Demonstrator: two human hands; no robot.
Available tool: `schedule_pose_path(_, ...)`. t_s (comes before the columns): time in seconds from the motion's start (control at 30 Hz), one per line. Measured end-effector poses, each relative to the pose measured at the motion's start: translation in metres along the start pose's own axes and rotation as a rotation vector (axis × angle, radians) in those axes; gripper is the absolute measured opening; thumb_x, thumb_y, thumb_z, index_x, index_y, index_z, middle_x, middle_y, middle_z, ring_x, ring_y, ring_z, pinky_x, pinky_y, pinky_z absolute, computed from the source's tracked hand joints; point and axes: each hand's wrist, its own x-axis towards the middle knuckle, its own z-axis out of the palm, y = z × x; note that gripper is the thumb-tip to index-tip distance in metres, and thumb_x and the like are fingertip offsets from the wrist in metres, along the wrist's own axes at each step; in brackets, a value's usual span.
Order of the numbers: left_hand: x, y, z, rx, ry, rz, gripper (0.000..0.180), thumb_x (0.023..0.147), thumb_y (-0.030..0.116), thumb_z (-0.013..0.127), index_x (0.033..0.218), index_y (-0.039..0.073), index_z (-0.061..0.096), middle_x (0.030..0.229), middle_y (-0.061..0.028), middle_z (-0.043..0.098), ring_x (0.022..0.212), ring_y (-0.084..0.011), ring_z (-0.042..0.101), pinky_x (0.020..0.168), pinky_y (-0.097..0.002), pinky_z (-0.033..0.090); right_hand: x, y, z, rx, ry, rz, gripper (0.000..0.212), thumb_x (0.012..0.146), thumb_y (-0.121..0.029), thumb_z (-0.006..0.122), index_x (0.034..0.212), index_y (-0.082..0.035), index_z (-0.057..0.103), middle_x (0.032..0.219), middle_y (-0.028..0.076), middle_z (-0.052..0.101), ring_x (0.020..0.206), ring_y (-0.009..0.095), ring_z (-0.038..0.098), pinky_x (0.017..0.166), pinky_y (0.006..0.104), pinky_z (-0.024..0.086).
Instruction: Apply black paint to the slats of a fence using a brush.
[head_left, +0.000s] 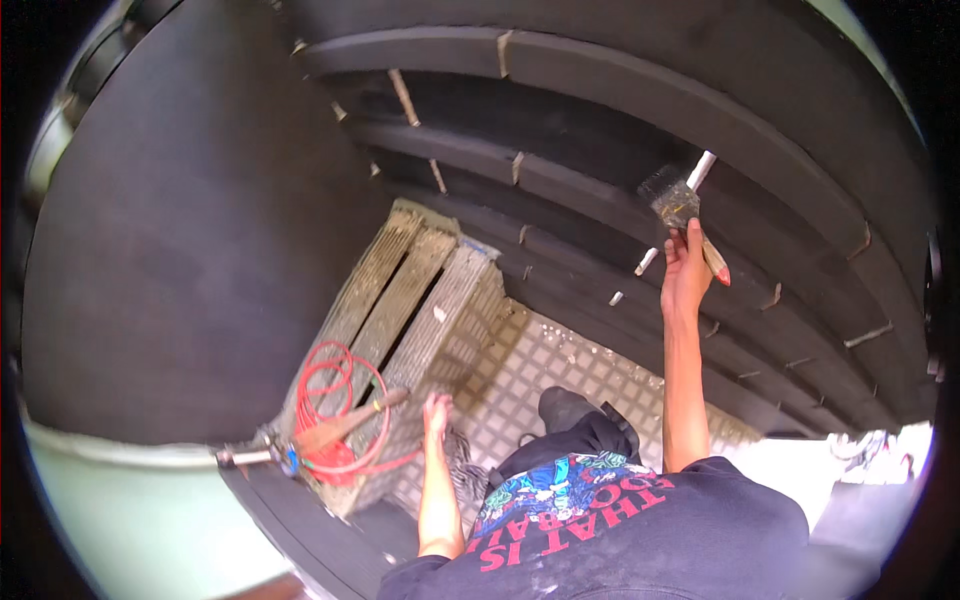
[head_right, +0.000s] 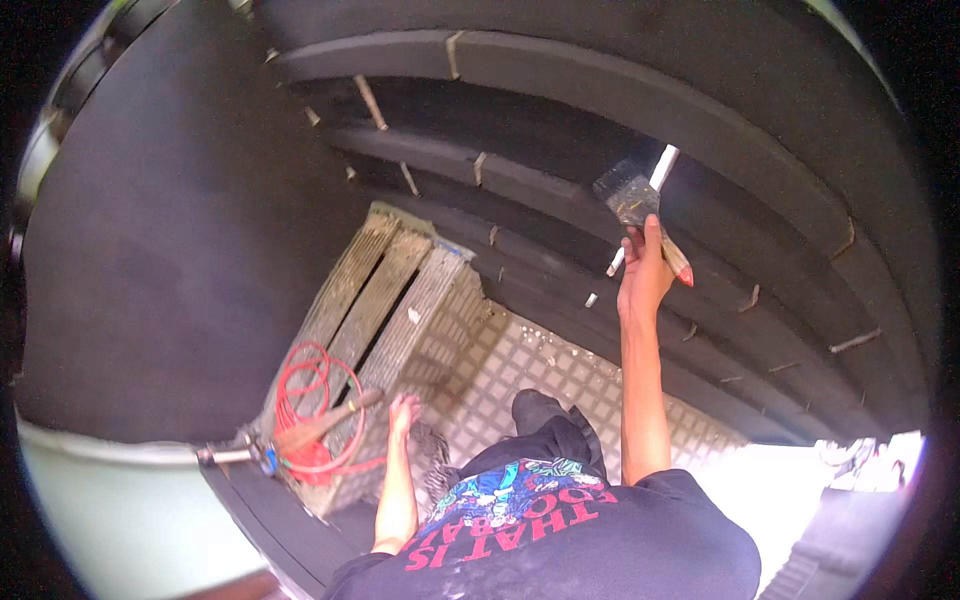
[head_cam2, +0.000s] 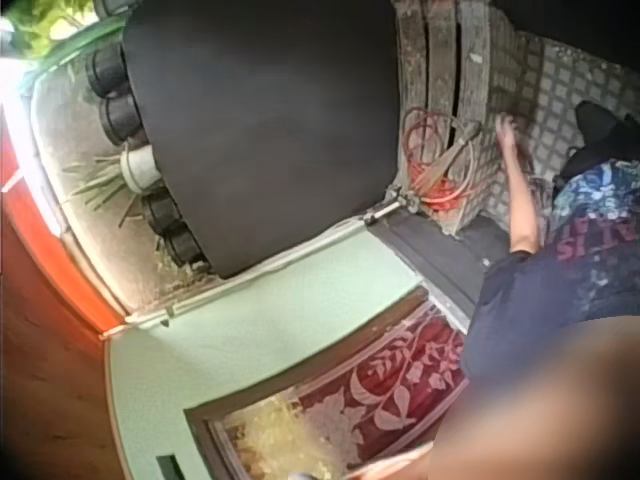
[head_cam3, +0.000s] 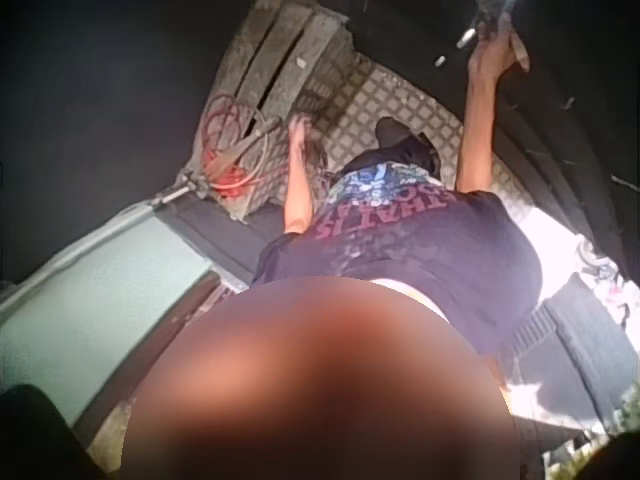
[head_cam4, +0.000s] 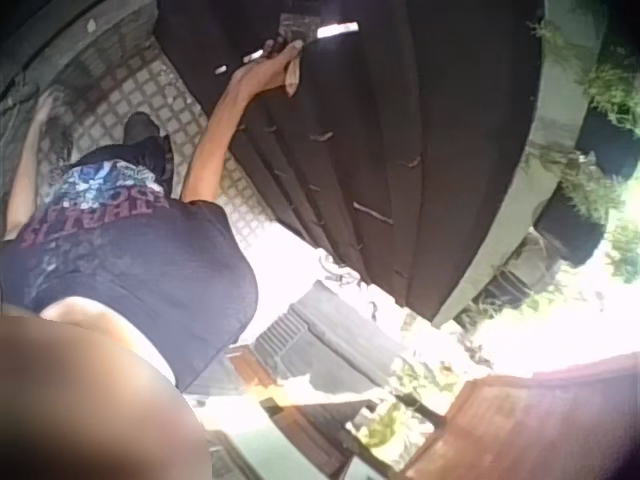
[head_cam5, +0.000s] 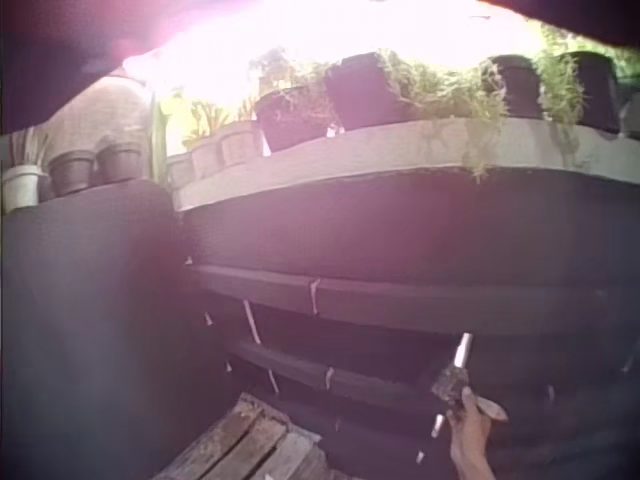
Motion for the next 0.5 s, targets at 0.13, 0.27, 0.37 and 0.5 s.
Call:
schedule_pose_path(0.13,0.065,0.105,0.039,0.071,-0.116,0.109,0.039,0.099,0.019,0.062,0.136,0.007,0.062,0.114,-0.0071,0.071,0.094,-0.0155,0.068,0.077,-0.0303,0.053,0.0,0.009,0.023,-0.083,0.049,-0.13,0.018,0.097,-0.018,0.077,0.109,-0.006,0.07,0.105,0.003,0.072,0.093,0.012,0.068,0.073,0.0278,0.055)
schedule_pose_path(0.27,0.084,0.206,0.115,0.18,-0.292,0.247,0.043,0.1,0.019,0.057,0.14,0.004,0.057,0.13,-0.0109,0.066,0.112,-0.0225,0.065,0.094,-0.0388,0.054,0.004,0.012,0.037,-0.187,0.187,-0.329,0.031,0.098,-0.02,0.075,0.118,0.004,0.07,0.105,0.008,0.072,0.091,0.013,0.067,0.071,0.0301,0.058)
schedule_pose_path(0.37,0.116,0.247,0.135,0.182,-0.375,0.281,0.045,0.099,0.017,0.058,0.142,0.003,0.056,0.137,-0.0114,0.061,0.118,-0.0238,0.062,0.097,-0.0431,0.053,-0.001,0.012,0.061,-0.29,0.275,-0.459,0.032,0.099,-0.02,0.073,0.121,0.004,0.07,0.108,0.007,0.072,0.087,0.013,0.066,0.071,0.0284,0.055)
schedule_pose_path(0.5,0.149,0.3,0.162,0.052,-0.387,0.346,0.055,0.097,0.017,0.063,0.149,0.005,0.05,0.141,-0.0086,0.059,0.12,-0.0229,0.06,0.097,-0.0426,0.052,-0.006,0.006,0.073,-0.58,0.353,-0.705,0.033,0.101,-0.019,0.07,0.119,0.009,0.071,0.107,0.012,0.072,0.075,0.015,0.068,0.07,0.031,0.058)
